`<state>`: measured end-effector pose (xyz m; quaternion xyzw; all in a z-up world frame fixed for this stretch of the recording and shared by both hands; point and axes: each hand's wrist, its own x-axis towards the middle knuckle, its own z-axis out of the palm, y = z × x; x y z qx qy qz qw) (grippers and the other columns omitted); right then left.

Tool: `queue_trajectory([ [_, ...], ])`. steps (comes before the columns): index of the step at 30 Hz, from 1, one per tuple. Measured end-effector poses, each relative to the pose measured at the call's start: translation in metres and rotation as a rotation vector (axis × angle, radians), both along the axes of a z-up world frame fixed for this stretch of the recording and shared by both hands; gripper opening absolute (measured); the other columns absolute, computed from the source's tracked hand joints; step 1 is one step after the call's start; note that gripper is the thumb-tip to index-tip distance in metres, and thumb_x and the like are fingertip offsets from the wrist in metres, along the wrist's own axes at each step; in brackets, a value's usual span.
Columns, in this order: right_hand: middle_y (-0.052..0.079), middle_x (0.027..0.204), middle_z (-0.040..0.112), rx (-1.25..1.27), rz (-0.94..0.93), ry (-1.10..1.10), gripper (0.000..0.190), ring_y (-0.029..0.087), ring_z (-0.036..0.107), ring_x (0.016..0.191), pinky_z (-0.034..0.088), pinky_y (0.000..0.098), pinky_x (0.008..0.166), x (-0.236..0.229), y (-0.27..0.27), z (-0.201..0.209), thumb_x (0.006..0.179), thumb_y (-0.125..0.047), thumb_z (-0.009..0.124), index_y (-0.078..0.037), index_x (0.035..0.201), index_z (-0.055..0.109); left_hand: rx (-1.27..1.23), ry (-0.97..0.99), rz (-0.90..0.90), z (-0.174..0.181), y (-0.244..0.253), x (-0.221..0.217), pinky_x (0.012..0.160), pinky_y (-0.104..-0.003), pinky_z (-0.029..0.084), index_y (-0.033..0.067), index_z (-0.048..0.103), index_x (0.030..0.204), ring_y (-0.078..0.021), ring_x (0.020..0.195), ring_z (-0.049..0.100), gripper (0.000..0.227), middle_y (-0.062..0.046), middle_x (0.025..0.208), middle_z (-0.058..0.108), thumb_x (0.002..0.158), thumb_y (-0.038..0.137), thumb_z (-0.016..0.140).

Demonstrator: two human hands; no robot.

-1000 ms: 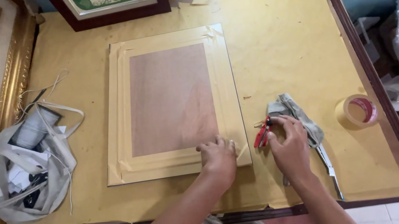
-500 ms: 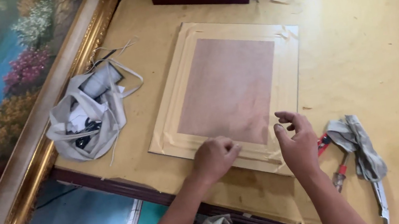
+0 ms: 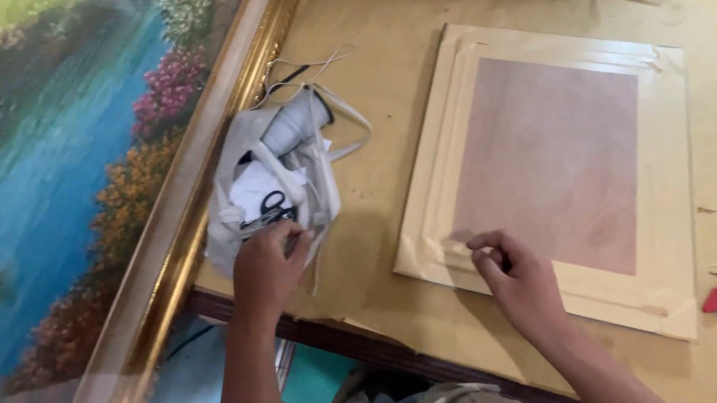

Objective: Attaching a hanging wire to the back of a picture frame using screws and a screwdriver.

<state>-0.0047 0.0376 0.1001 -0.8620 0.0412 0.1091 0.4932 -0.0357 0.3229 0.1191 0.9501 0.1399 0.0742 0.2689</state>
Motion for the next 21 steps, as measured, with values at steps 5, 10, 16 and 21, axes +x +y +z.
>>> queue_trajectory([
  [5, 0.004, 0.063, 0.061, -0.020, 0.394, -0.106, 0.014, 0.022, 0.060, 0.066, 0.050, 0.0329, 0.064, 0.006, 0.133, 0.009, 0.078, -0.022, 0.058, -0.022, 0.090, 0.066, 0.086, 0.060, -0.141, -0.025, 0.077, -0.005, 0.083, -0.039, 0.045, 0.0112, 0.063, 0.095, -0.0283, 0.097, 0.058, 0.017, -0.009, 0.097, 0.062, 0.082, 0.014, 0.053],
  [10, 0.013, 0.091, 0.064, 0.049, 0.815, -0.518, 0.027, 0.038, 0.057, 0.090, 0.049, 0.0475, 0.069, 0.012, 0.228, -0.012, 0.077, -0.005, 0.050, -0.010, 0.102, 0.060, 0.020, -0.043, -0.161, -0.047, 0.103, -0.027, 0.082, -0.052, 0.049, 0.0054, 0.039, 0.127, -0.0434, 0.103, 0.050, 0.057, -0.023, 0.124, 0.041, 0.073, -0.001, 0.059],
  [16, 0.001, 0.083, 0.061, -0.689, 0.876, -0.481, 0.031, 0.026, 0.057, 0.087, 0.048, 0.0419, 0.069, 0.028, 0.246, -0.039, 0.086, -0.038, 0.035, -0.025, 0.097, 0.061, -0.157, -0.183, -0.090, -0.058, 0.104, -0.031, 0.080, -0.052, 0.047, 0.0056, 0.036, 0.127, -0.0458, 0.101, 0.049, 0.067, -0.024, 0.123, 0.040, 0.066, 0.004, 0.063],
  [21, -0.005, 0.089, 0.064, -0.763, 0.902, -0.459, 0.021, 0.020, 0.062, 0.086, 0.050, 0.0369, 0.071, 0.040, 0.269, -0.030, 0.079, -0.039, 0.053, -0.033, 0.097, 0.061, -0.160, -0.172, -0.024, -0.053, 0.100, -0.034, 0.079, -0.045, 0.049, 0.0126, 0.049, 0.106, -0.0398, 0.100, 0.054, 0.046, -0.015, 0.119, 0.044, 0.064, 0.010, 0.071],
])
